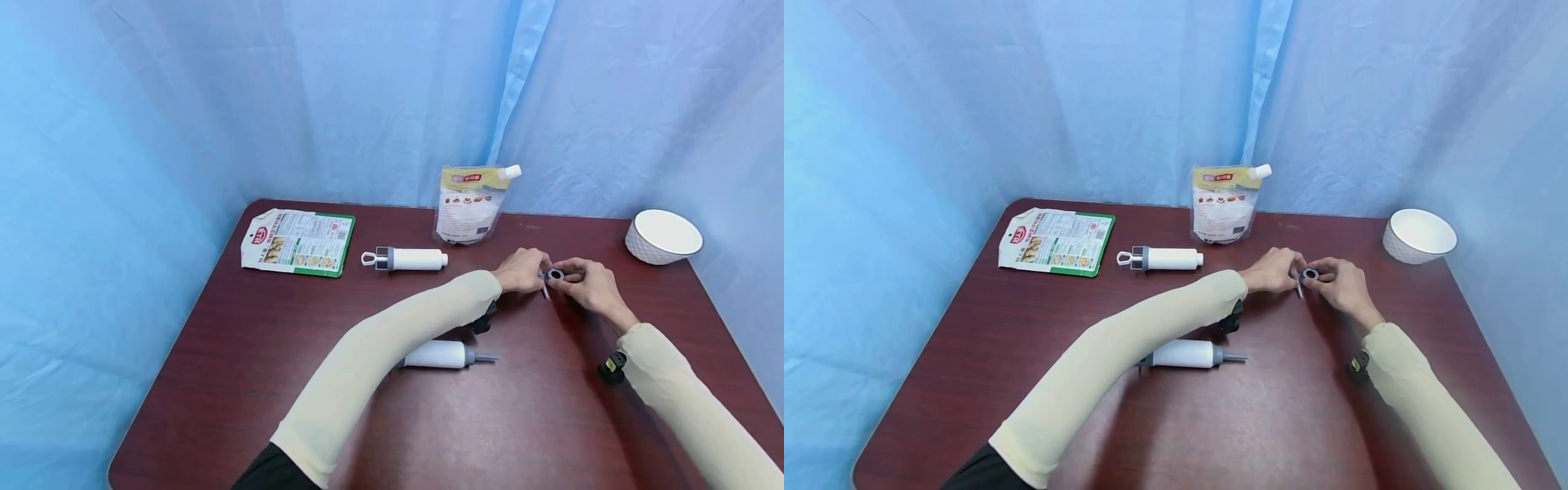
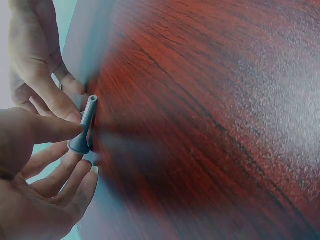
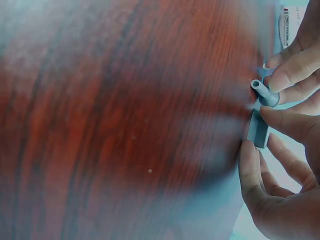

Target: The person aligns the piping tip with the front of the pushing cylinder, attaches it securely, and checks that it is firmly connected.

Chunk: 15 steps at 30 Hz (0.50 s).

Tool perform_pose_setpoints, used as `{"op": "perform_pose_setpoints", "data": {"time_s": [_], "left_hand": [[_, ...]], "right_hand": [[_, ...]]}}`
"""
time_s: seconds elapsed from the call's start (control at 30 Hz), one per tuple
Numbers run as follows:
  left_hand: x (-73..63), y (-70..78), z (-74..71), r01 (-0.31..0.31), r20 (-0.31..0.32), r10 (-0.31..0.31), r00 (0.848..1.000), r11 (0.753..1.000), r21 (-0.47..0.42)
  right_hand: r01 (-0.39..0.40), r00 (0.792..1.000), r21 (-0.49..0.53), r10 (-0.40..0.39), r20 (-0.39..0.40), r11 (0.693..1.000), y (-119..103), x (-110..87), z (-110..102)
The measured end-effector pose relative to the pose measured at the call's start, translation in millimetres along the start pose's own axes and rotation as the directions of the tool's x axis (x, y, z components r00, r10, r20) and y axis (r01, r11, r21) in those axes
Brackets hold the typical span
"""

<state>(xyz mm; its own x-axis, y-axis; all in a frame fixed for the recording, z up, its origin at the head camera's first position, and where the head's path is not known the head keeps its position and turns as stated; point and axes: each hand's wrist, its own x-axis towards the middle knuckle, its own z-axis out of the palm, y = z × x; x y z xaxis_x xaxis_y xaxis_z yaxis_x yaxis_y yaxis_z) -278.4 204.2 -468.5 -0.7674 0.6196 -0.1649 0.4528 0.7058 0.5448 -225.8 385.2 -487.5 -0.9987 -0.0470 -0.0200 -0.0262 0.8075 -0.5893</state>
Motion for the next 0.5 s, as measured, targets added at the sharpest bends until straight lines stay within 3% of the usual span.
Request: {"op": "perform_pose_setpoints", "data": {"time_s": [0.27, 0.5], "left_hand": [[-5.1, -1.4, -2.1, 0.011, -0.014, -0.012, 1.0, 1.0, -0.028], [-9.1, -9.3, -7.9, -0.005, -0.079, 0.002, 0.997, 0.999, -0.038]], "right_hand": [[-0.015, 1.0, -0.012, 0.015, -0.004, 1.0, -1, -4.9, 0], [-0.027, 1.0, 0.001, 0.027, -0.013, 1.0, -2, -10.6, -4]]}}
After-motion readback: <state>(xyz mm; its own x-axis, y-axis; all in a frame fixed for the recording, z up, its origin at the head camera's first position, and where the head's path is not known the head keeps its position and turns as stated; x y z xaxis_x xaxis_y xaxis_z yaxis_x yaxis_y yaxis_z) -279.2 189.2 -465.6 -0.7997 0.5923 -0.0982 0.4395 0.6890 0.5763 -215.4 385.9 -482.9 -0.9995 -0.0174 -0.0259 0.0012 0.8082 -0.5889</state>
